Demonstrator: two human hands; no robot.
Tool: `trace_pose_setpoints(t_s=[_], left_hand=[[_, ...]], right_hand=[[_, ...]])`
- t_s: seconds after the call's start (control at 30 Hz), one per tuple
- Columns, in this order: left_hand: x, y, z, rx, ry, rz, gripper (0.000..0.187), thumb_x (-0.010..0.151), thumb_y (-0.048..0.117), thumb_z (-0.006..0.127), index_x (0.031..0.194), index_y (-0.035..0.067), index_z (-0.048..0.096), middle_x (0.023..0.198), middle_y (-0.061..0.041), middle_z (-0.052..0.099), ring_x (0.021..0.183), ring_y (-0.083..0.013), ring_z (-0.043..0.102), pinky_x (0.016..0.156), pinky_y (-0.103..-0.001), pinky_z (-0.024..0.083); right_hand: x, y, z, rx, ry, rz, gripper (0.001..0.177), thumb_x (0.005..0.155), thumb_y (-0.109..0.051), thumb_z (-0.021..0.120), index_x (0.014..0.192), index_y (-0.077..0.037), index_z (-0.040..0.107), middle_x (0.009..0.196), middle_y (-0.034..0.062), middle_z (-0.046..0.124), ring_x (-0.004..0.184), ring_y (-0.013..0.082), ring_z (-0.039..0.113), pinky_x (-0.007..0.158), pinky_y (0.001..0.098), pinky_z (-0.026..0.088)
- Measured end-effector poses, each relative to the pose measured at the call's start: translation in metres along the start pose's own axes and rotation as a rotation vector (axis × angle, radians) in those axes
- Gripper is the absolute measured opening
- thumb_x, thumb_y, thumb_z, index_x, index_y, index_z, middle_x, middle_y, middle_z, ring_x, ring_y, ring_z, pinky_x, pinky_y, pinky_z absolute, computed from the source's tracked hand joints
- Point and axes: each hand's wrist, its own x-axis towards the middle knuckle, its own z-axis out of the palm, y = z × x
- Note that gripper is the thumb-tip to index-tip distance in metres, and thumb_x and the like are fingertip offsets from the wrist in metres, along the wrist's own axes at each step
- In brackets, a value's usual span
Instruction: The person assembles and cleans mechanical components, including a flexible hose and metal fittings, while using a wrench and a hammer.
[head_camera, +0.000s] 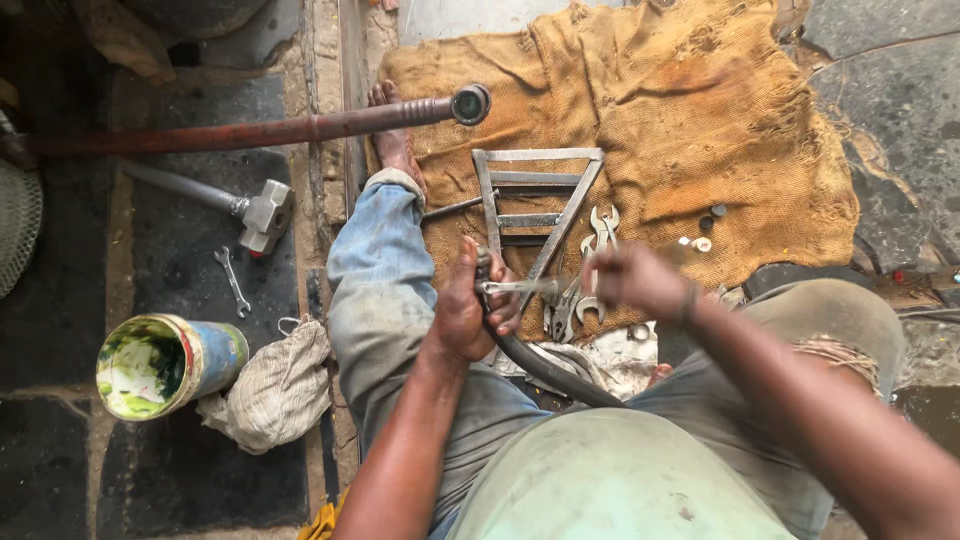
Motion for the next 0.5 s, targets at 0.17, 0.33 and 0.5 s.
trace_pose_setpoints(t_s=[0.17,0.33,0.5], left_hand=[[-0.004,0.001,-0.002,0.099,0.077,0.073,0.053,0.104,0.063,0.048,0.087,0.013,0.048,0.061,0.001,0.042,0.044,-0.0096,0.041,0.041,-0.028,0.040],[0.011,-0.001,0.007,0.526,0.217,0.362,0.056,0.108,0.059,0.048,0.094,0.005,0.048,0.072,-0.005,0.049,0.057,-0.0149,0.050,0.049,-0.033,0.047],[0.026,0.002,-0.013,0.136,0.567,0.045,0.053,0.096,0.063,0.049,0.082,0.012,0.046,0.055,-0.002,0.042,0.038,-0.0130,0.042,0.035,-0.033,0.041]], right_hand=[[0.047,-0.095,-0.019,0.407,0.033,-0.290,0.030,0.101,-0.019,0.074,0.090,0.002,0.056,0.075,0.0070,0.058,0.060,0.0132,0.053,0.058,0.0288,0.053],[0.018,-0.184,0.060,-0.266,0.318,-0.789,0.037,0.075,-0.015,0.071,0.111,-0.006,0.070,0.089,0.0095,0.069,0.074,0.0221,0.066,0.064,0.0338,0.056],[-0.081,-0.136,0.123,-0.528,-0.140,-0.868,0.016,0.087,-0.015,0.073,0.099,-0.006,0.066,0.087,0.0159,0.064,0.081,0.0371,0.066,0.071,0.0468,0.054]])
